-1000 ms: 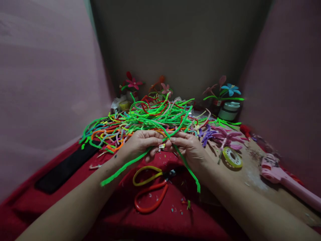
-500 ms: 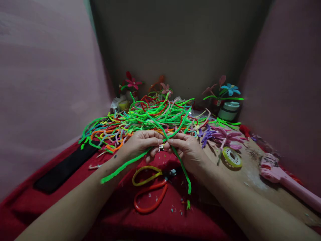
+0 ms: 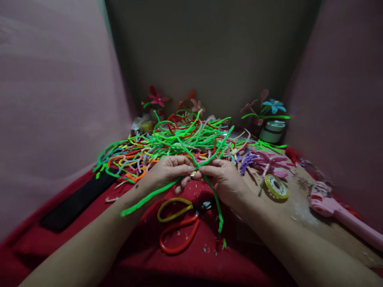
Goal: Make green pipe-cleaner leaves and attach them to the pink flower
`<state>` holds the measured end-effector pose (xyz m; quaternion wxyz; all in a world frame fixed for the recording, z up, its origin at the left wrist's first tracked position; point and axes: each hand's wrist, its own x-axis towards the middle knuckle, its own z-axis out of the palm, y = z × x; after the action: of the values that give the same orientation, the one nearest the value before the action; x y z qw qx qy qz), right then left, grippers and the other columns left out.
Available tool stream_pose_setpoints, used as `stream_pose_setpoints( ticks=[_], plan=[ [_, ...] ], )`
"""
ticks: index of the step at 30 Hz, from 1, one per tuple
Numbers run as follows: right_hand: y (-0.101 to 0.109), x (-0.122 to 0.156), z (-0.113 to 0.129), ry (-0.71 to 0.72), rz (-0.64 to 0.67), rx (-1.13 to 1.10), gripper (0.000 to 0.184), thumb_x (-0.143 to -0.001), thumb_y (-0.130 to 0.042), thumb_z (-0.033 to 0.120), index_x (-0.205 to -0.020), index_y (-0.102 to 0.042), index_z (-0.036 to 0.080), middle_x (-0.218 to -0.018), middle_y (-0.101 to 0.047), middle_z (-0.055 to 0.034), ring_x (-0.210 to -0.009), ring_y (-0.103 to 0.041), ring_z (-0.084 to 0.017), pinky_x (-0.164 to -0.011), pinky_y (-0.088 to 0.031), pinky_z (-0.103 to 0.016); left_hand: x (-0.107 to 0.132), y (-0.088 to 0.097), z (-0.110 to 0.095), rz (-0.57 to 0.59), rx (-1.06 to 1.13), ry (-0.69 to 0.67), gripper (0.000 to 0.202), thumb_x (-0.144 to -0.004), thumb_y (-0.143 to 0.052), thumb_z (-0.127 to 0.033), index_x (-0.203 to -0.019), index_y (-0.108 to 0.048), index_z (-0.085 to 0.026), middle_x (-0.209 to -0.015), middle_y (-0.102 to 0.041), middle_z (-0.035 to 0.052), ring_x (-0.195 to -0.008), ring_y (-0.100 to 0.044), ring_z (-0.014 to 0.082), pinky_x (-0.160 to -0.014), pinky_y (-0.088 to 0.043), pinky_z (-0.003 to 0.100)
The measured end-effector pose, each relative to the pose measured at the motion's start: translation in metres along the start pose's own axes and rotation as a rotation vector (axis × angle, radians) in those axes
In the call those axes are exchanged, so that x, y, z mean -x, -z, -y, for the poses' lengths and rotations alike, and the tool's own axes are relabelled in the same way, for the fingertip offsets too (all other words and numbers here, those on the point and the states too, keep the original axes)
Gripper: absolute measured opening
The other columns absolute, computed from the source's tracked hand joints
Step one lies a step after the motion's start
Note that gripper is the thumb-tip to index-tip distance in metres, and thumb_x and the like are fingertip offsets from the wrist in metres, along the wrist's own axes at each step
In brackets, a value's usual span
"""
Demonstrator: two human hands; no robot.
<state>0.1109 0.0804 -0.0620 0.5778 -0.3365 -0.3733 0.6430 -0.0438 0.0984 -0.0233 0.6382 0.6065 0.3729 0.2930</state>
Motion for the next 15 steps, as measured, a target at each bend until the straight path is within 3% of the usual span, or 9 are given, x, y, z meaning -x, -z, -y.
stream_pose_setpoints(
  ticks=[4, 9, 12, 15],
  plan=[
    [-0.001, 0.000, 0.003, 0.010, -0.032, 0.017, 0.004, -0.057, -0.064, 0.010, -0.060, -0.062, 0.011, -0.054, -0.064, -0.0037, -0.047, -0.053, -0.010, -0.052, -0.039, -0.024, -0.002, 0.003, 0.006, 0.065, 0.094, -0.043, 0.017, -0.080, -0.053, -0.026, -0.079, -0.059, -0.010, -0.050, -0.058, -0.0001, -0.034, -0.050, 0.0064, -0.035, -0.038, 0.015],
    [0.001, -0.005, 0.007, -0.022, -0.050, -0.095, 0.007, -0.056, -0.059, 0.008, -0.051, -0.057, 0.012, -0.048, -0.059, -0.0026, -0.047, -0.052, -0.011, -0.049, -0.039, -0.023, -0.002, 0.004, 0.010, 0.161, 0.175, -0.143, 0.022, -0.077, -0.057, -0.022, -0.097, -0.057, -0.012, -0.073, -0.065, 0.0052, -0.057, -0.062, 0.0149, -0.049, -0.050, 0.025],
    [0.002, -0.007, 0.007, -0.055, -0.063, -0.124, 0.008, -0.056, -0.057, 0.008, -0.048, -0.056, 0.012, -0.047, -0.058, -0.0032, -0.048, -0.052, -0.011, -0.051, -0.040, -0.024, 0.000, -0.002, 0.007, 0.070, 0.033, -0.215, 0.026, -0.076, -0.060, -0.018, -0.100, -0.057, -0.013, -0.076, -0.066, 0.0041, -0.063, -0.062, 0.0128, -0.058, -0.050, 0.024],
    [0.002, -0.005, 0.007, -0.069, -0.021, -0.096, 0.007, -0.055, -0.056, 0.009, -0.049, -0.058, 0.011, -0.049, -0.060, -0.0045, -0.049, -0.051, -0.011, -0.052, -0.040, -0.024, 0.001, -0.010, 0.005, -0.108, -0.177, -0.307, 0.017, -0.076, -0.059, -0.018, -0.093, -0.059, -0.012, -0.072, -0.066, 0.0019, -0.059, -0.059, 0.0093, -0.058, -0.048, 0.020]
  ],
)
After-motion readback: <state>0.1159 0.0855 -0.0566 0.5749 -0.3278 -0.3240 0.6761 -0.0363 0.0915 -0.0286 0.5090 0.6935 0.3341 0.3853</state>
